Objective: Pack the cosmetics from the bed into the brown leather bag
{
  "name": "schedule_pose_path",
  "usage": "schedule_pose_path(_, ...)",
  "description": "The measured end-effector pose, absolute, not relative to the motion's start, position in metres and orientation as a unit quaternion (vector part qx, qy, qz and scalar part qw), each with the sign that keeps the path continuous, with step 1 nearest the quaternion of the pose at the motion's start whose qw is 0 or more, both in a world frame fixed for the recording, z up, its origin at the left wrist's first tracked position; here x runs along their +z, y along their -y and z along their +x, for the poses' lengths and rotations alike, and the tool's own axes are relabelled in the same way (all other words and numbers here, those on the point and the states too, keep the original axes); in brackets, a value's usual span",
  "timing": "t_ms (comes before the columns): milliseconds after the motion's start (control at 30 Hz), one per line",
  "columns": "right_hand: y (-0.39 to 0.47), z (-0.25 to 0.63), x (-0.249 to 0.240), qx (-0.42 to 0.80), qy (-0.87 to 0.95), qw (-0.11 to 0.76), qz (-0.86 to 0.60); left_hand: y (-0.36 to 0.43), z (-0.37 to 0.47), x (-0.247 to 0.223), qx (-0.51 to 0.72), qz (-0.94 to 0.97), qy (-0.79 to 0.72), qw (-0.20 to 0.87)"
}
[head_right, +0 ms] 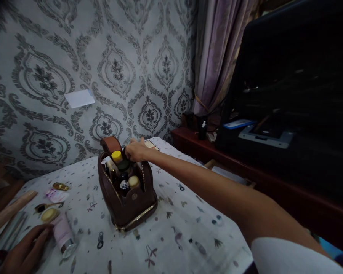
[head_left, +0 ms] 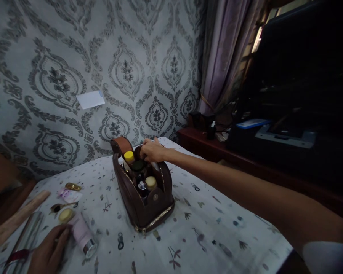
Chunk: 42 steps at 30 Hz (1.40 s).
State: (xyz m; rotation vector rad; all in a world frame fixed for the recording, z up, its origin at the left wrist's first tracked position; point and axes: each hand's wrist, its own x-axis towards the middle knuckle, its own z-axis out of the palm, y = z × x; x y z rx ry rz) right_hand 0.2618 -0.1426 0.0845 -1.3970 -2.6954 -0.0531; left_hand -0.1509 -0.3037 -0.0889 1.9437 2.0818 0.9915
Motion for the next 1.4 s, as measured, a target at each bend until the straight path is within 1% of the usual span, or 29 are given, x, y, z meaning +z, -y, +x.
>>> schedule_pose_path(233, 0.146, 0.262, 0.088, -0.001, 0.882, 0.087, -0.463, 0.302, -0.146, -0.084, 0.345, 0.651, -0.674, 0.054)
schedule_pose_path(433, 0.148, 0.261, 0.09, -0.014, 0.874, 0.099, -0.475, 0.304, -0.141, -0.08, 0.359, 0.663, -0.656, 0.036)
schedule_pose_path(733, 0.151, 0.262, 0.092, -0.028, 0.875, 0.138, -0.463, 0.308, -0.136, -0.078, 0.344, 0.675, -0.652, 0.026)
schedule_pose_path(967, 0.173, 0.249, 0.103, 0.022, 0.875, 0.204, -0.438, 0.308, -0.132, -0.076, 0.37, 0.675, -0.638, 0.028)
schedule_pose_path(1100, 0.188, 0.235, 0.107, 0.001, 0.873, 0.253, -0.416, 0.309, -0.125, -0.07, 0.384, 0.68, -0.623, 0.047)
schedule_pose_path(1200, 0.203, 0.223, 0.11, -0.006, 0.877, 0.321, -0.358, 0.31, -0.124, -0.07, 0.373, 0.678, -0.632, 0.049)
schedule_pose_path(1300, 0.222, 0.208, 0.111, 0.014, 0.882, 0.382, -0.275, 0.311, -0.127, -0.072, 0.366, 0.678, -0.636, 0.046)
schedule_pose_path(1400, 0.243, 0.188, 0.107, 0.043, 0.889, 0.406, -0.208, 0.312, -0.128, -0.073, 0.363, 0.679, -0.637, 0.043)
